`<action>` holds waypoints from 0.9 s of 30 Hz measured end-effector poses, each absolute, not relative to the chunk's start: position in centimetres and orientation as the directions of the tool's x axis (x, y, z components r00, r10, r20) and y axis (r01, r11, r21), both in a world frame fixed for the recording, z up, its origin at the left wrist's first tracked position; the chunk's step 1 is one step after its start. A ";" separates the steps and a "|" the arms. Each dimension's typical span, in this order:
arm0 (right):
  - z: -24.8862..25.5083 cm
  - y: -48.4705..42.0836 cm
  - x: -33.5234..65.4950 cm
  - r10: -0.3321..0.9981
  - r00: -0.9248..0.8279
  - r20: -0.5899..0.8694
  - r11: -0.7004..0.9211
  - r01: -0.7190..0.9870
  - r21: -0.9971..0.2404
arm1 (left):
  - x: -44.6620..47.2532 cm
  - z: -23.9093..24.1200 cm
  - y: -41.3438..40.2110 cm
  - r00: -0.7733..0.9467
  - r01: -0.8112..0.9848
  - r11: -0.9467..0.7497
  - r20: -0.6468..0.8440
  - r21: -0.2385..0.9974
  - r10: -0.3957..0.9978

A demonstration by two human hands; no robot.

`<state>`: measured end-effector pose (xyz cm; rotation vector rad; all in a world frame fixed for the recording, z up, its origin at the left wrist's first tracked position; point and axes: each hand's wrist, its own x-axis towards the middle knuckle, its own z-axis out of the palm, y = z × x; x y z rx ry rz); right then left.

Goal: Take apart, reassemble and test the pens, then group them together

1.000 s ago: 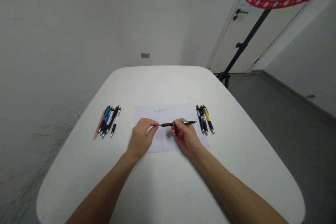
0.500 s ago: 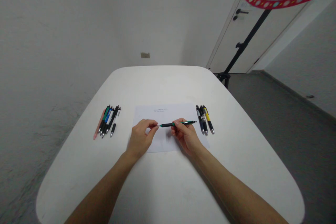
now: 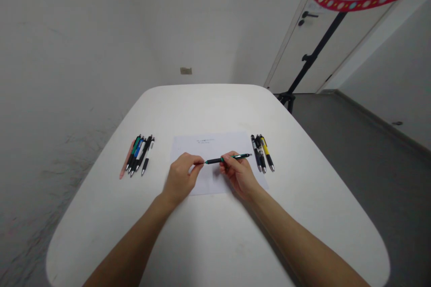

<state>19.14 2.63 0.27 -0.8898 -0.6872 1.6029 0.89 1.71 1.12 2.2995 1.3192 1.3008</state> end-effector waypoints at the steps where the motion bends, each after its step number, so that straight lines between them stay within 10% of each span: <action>1: 0.3 2.6 19.1 0.978 -0.088 -0.190 -0.207 -0.541 -0.815 | 0.9 1.2 1.7 0.241 0.612 -0.607 0.612 0.506 0.753; 27: 0.4 2.8 19.0 0.958 -0.109 -0.266 -0.278 -0.584 -0.762 | 1.4 1.0 1.4 0.266 0.619 -0.657 0.672 0.431 0.691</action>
